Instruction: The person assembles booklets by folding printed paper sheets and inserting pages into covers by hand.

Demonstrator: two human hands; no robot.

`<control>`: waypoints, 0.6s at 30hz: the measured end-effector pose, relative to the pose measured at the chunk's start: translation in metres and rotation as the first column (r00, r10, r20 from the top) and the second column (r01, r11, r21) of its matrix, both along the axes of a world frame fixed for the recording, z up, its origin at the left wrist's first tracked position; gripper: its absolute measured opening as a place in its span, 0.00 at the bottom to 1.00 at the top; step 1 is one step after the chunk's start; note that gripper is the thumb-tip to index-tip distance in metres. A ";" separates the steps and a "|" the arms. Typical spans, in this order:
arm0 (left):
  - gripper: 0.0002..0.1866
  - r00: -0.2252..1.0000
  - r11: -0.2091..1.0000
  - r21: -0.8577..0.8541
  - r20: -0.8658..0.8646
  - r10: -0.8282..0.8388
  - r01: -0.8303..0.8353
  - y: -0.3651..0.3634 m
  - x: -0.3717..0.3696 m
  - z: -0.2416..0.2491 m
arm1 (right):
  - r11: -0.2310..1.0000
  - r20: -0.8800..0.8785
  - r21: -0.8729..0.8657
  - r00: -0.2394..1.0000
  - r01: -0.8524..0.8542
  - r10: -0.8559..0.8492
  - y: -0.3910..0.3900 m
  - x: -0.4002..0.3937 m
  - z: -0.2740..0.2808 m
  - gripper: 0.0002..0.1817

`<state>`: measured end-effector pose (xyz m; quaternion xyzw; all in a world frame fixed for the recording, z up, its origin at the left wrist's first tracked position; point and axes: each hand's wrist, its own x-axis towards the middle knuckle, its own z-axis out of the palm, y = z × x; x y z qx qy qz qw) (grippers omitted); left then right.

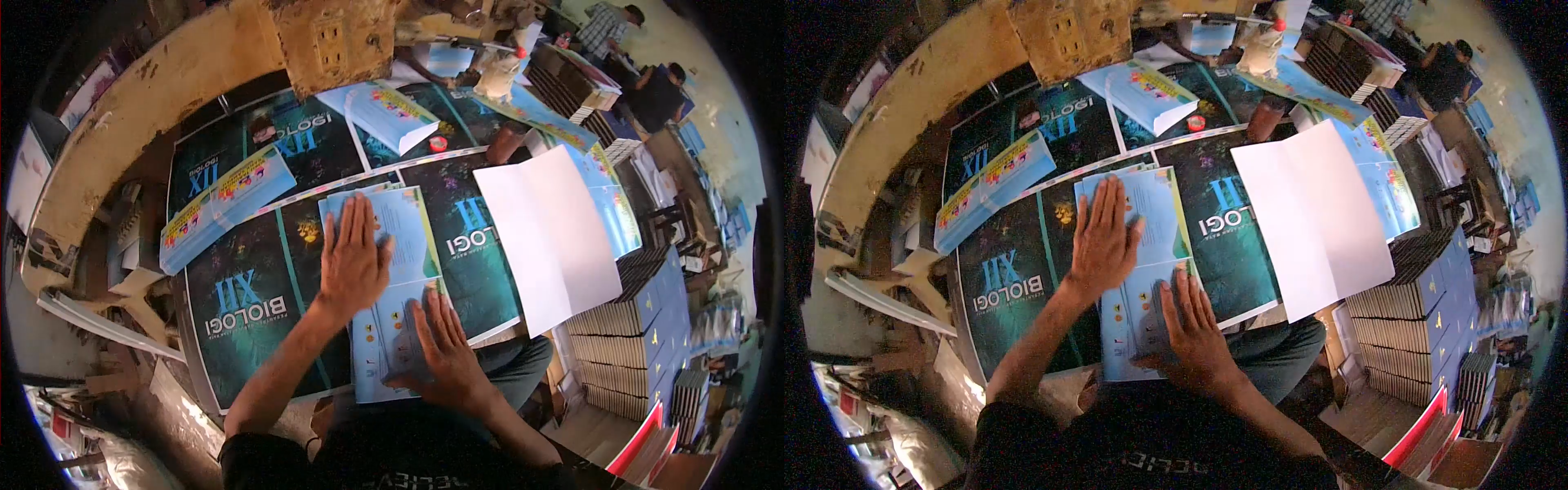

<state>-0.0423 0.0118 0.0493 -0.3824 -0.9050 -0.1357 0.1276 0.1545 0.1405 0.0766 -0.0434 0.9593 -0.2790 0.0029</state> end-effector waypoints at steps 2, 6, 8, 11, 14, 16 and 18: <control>0.36 0.998 0.995 0.096 -0.051 0.038 -0.033 0.006 -0.025 -0.005 | 0.999 -0.049 0.032 0.999 -0.008 0.010 0.001 0.000 0.002 0.68; 0.35 0.997 0.996 0.093 -0.075 0.018 -0.011 0.004 -0.030 -0.019 | 0.996 -0.034 0.088 0.999 -0.019 0.022 -0.001 0.001 -0.007 0.67; 0.35 0.999 0.999 0.046 -0.039 -0.016 0.018 -0.003 -0.008 -0.010 | 0.998 -0.079 0.054 0.996 -0.023 0.028 -0.002 0.001 -0.013 0.66; 0.35 0.985 0.991 0.016 0.109 -0.137 0.136 -0.022 0.065 0.008 | 0.997 -0.109 0.077 0.994 -0.022 0.030 0.000 0.002 -0.016 0.65; 0.35 0.966 0.986 0.048 0.197 -0.168 0.162 -0.030 0.094 0.020 | 0.990 -0.117 0.136 0.992 -0.039 0.055 0.005 0.002 -0.006 0.65; 0.35 0.967 0.982 0.092 0.181 -0.178 0.163 -0.034 0.099 0.022 | 0.969 0.044 0.197 0.989 -0.148 0.142 0.014 -0.001 0.016 0.65; 0.35 0.968 0.988 0.072 0.203 -0.146 0.134 -0.031 0.099 0.024 | 0.977 -0.103 0.151 0.981 -0.149 0.165 0.036 -0.010 0.023 0.57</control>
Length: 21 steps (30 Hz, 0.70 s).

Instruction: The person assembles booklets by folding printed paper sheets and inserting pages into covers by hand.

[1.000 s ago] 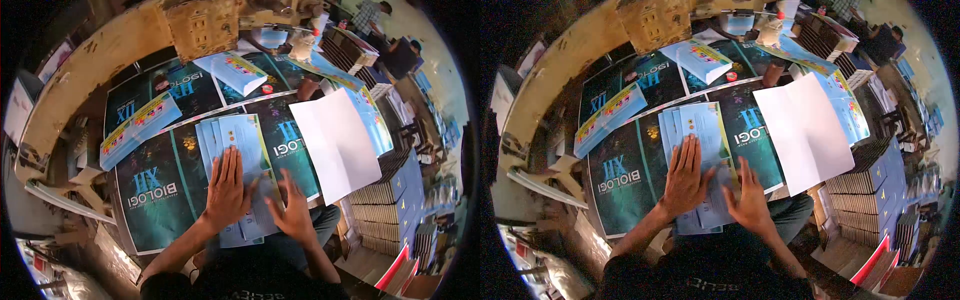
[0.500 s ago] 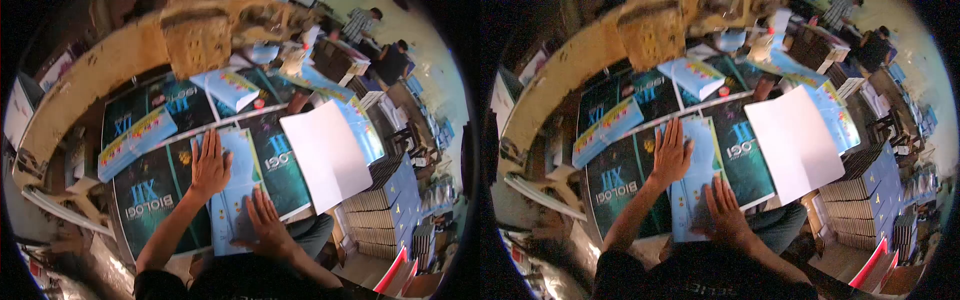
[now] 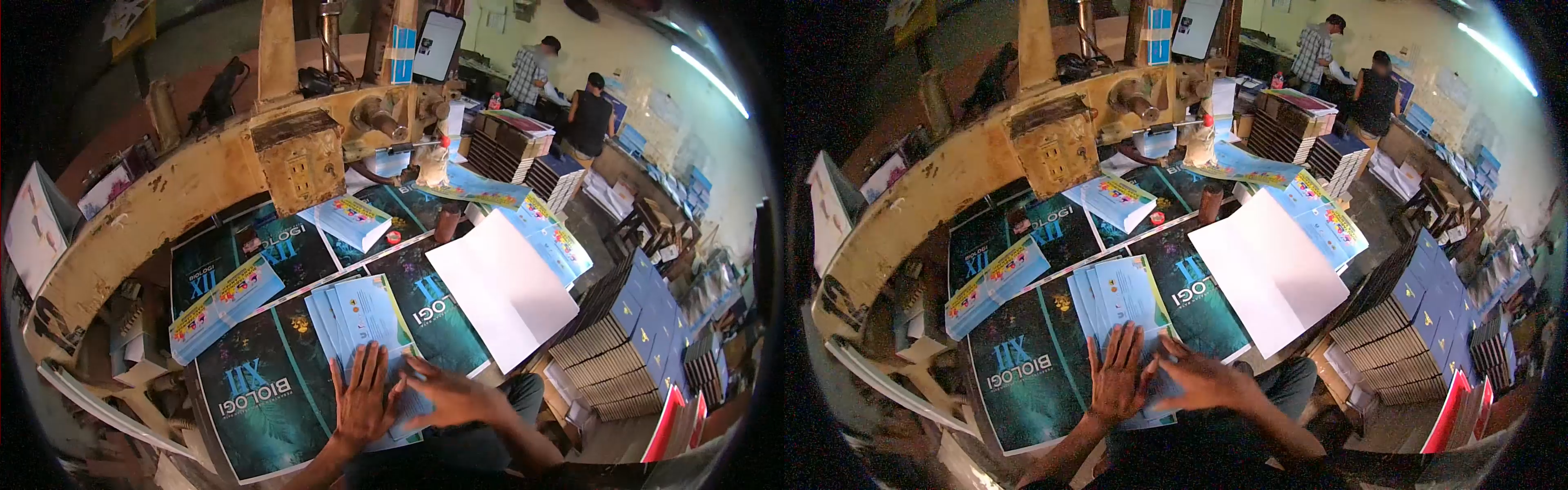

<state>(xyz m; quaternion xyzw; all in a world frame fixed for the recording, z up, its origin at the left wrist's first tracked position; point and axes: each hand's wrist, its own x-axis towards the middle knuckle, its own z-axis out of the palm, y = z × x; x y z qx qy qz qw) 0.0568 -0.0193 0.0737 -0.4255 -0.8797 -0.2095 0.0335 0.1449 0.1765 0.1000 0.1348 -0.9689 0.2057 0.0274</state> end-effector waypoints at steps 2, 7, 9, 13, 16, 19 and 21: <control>0.35 1.000 1.000 0.027 -0.003 -0.009 0.009 0.000 -0.001 -0.004 | 0.967 0.311 -0.243 0.950 0.073 0.006 0.031 -0.019 0.027 0.40; 0.37 0.999 0.999 0.041 0.035 -0.019 0.018 0.001 -0.001 -0.004 | 0.965 -0.210 -0.210 0.957 0.157 -0.201 0.093 -0.076 0.105 0.14; 0.37 0.999 1.000 0.012 0.045 -0.017 0.016 0.000 -0.001 -0.004 | 0.979 -0.315 -0.170 0.934 0.116 -0.166 0.117 -0.109 0.124 0.12; 0.39 0.998 1.000 0.009 0.063 -0.030 0.029 -0.002 -0.004 -0.016 | 0.969 -0.468 0.112 0.872 0.221 -0.145 0.159 -0.179 0.164 0.20; 0.40 0.997 0.999 0.001 0.065 -0.042 0.042 -0.002 -0.007 -0.016 | 0.947 -0.634 0.188 0.769 0.262 -0.087 0.194 -0.238 0.186 0.25; 0.41 0.996 0.999 0.007 0.078 -0.039 0.038 -0.001 -0.006 -0.012 | 0.929 -0.721 0.211 0.690 0.304 -0.062 0.223 -0.283 0.201 0.25; 0.40 0.998 1.000 -0.013 0.064 -0.022 0.023 -0.001 -0.006 -0.013 | 0.900 -0.699 0.227 0.706 0.371 -0.115 0.236 -0.303 0.211 0.27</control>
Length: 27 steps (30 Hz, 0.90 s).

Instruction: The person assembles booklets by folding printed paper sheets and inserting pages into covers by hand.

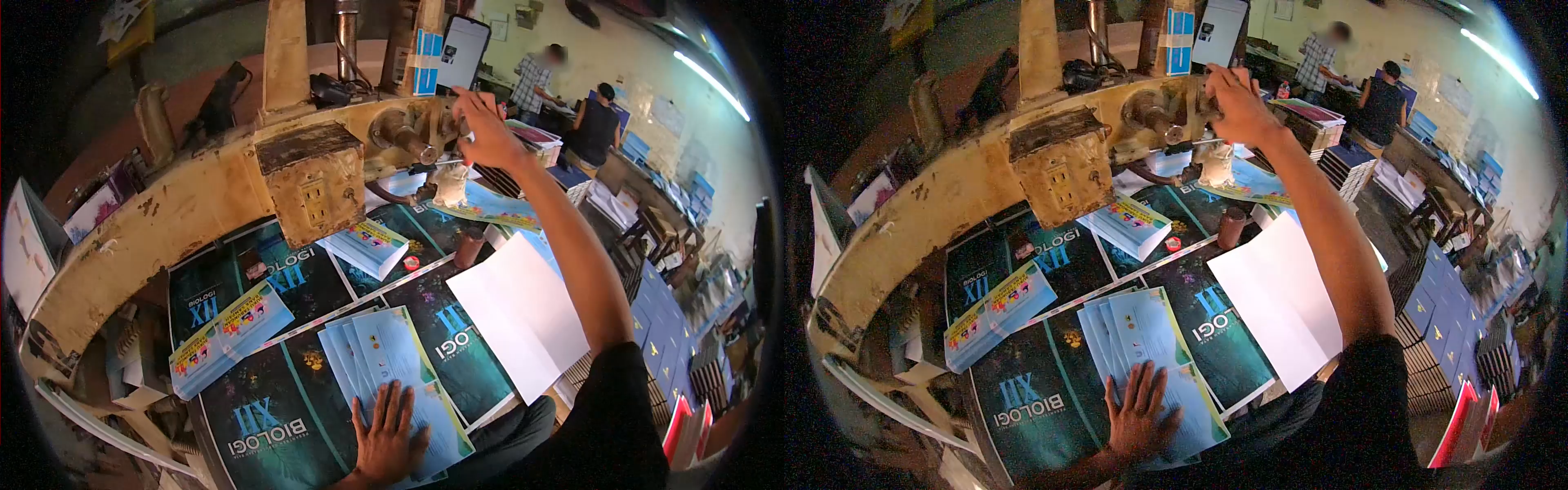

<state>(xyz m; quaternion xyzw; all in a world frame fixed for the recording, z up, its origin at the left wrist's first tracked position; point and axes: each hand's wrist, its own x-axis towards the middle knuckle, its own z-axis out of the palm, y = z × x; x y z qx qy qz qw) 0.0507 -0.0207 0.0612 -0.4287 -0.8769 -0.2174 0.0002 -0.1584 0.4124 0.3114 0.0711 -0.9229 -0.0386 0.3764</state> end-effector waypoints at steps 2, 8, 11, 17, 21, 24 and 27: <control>0.40 1.000 1.000 0.008 0.013 0.006 -0.006 0.000 0.000 0.000 | 0.993 0.094 -0.079 0.992 0.092 -0.084 -0.001 -0.009 0.011 0.28; 0.41 1.000 1.000 -0.025 0.009 -0.003 0.004 0.003 -0.001 0.005 | 0.973 0.275 0.075 0.933 0.218 -0.230 0.009 -0.019 0.033 0.27; 0.41 1.000 1.000 -0.001 0.017 -0.005 0.005 0.002 0.001 0.008 | 0.969 0.065 0.188 0.982 0.161 -0.176 0.028 -0.023 0.025 0.26; 0.41 0.999 1.000 -0.028 0.035 -0.011 0.012 0.003 0.000 0.007 | 0.956 -0.059 0.203 0.977 0.214 -0.206 0.024 -0.033 0.042 0.28; 0.40 0.998 0.999 -0.037 0.065 -0.020 0.022 0.001 0.000 0.006 | 0.945 -0.009 0.212 0.968 0.248 -0.251 0.018 -0.045 0.049 0.28; 0.40 0.995 0.999 -0.033 0.100 -0.023 0.026 0.000 -0.001 0.010 | 0.943 0.079 0.189 0.953 0.275 -0.294 0.010 -0.045 0.053 0.26; 0.40 0.995 1.000 0.004 0.096 -0.023 0.023 0.000 0.000 0.008 | 0.933 -0.096 0.227 0.960 0.279 -0.264 0.036 -0.056 0.051 0.23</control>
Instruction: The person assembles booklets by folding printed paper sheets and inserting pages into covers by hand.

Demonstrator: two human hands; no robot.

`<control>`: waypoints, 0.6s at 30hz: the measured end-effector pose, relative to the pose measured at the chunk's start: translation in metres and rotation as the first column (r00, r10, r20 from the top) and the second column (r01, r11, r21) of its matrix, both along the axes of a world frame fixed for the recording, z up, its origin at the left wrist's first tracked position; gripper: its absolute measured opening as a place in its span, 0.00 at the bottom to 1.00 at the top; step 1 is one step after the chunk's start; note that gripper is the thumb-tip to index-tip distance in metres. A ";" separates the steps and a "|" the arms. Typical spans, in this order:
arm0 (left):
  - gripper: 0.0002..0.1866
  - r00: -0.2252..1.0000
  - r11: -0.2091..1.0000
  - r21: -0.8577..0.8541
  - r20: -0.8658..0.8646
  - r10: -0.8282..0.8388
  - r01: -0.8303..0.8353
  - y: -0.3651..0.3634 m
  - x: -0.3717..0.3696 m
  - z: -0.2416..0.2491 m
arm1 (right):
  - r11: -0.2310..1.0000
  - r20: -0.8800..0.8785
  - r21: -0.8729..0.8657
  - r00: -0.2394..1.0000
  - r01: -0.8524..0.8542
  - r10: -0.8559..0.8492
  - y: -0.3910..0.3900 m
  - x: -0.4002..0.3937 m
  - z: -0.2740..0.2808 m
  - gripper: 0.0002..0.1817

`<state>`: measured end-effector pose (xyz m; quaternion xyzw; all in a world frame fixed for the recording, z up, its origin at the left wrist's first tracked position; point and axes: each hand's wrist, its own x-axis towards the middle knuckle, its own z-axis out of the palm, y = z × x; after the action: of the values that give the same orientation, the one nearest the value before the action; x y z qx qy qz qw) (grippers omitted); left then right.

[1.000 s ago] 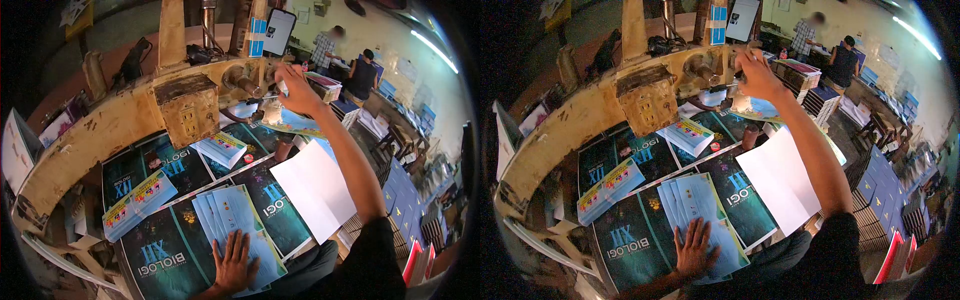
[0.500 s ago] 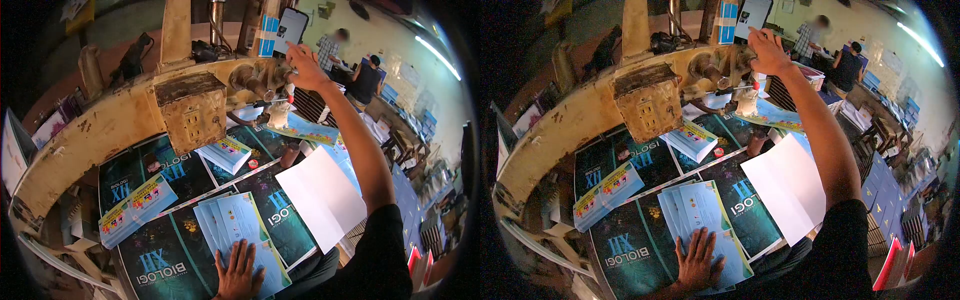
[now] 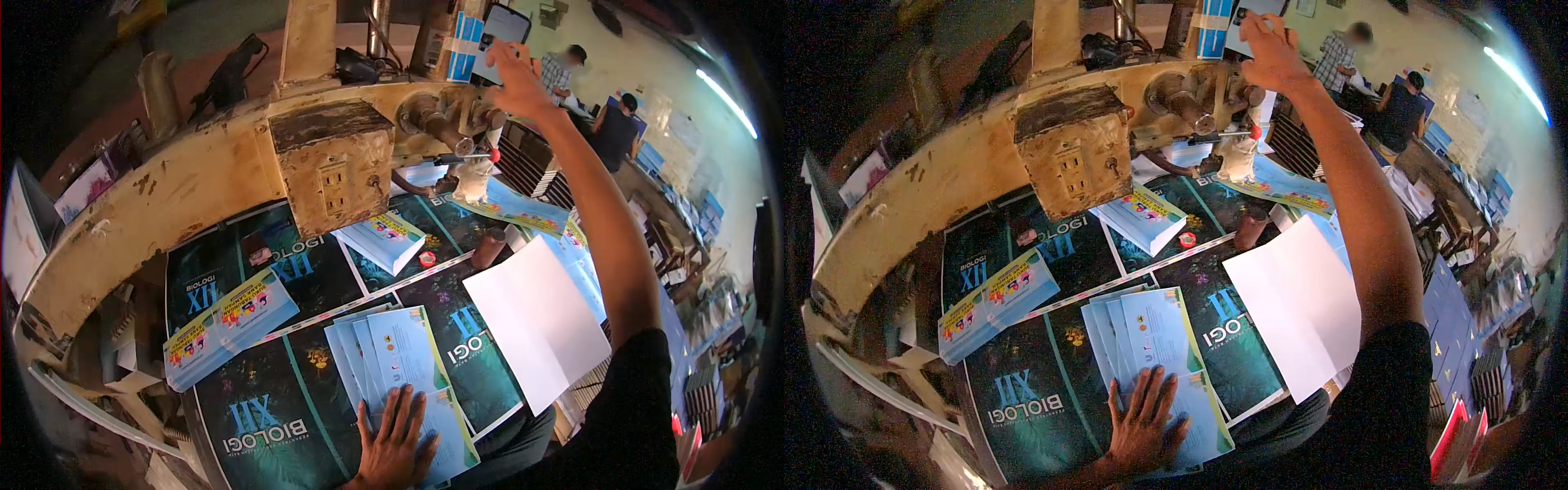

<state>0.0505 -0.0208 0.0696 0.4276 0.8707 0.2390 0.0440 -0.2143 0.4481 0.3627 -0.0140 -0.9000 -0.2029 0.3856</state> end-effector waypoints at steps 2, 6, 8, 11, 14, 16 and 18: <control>0.40 1.000 1.000 0.003 -0.010 0.012 -0.012 0.003 0.001 0.007 | 0.999 -0.032 -0.043 0.999 -0.016 0.014 0.011 -0.001 -0.001 0.27; 0.39 1.000 1.000 -0.003 -0.028 0.013 -0.013 0.002 0.000 0.001 | 0.993 -0.047 -0.015 0.992 -0.116 0.115 0.027 -0.001 0.007 0.27; 0.39 0.999 1.000 -0.011 -0.039 0.019 -0.019 0.004 0.001 0.008 | 0.994 -0.044 0.009 0.993 -0.107 0.107 0.031 -0.003 0.007 0.27; 0.40 0.999 1.000 -0.016 -0.035 0.021 -0.022 0.004 0.002 0.008 | 0.991 -0.050 -0.001 0.990 -0.131 0.131 0.039 -0.007 0.003 0.27; 0.40 1.000 1.000 -0.002 -0.015 0.018 -0.018 0.005 0.001 0.004 | 0.990 -0.076 0.022 0.987 -0.139 0.141 0.043 -0.008 0.003 0.28; 0.40 1.000 1.000 0.001 -0.005 0.020 -0.020 0.003 0.001 0.001 | 0.995 -0.078 0.046 0.993 -0.084 0.087 0.043 -0.008 0.007 0.29; 0.41 1.000 1.000 0.010 -0.003 0.003 -0.003 0.002 0.000 -0.001 | 0.990 -0.103 0.060 0.986 -0.127 0.132 0.043 -0.004 0.010 0.29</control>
<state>0.0501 -0.0189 0.0687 0.4268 0.8702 0.2429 0.0401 -0.2184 0.4913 0.3726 0.0440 -0.8713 -0.2003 0.4458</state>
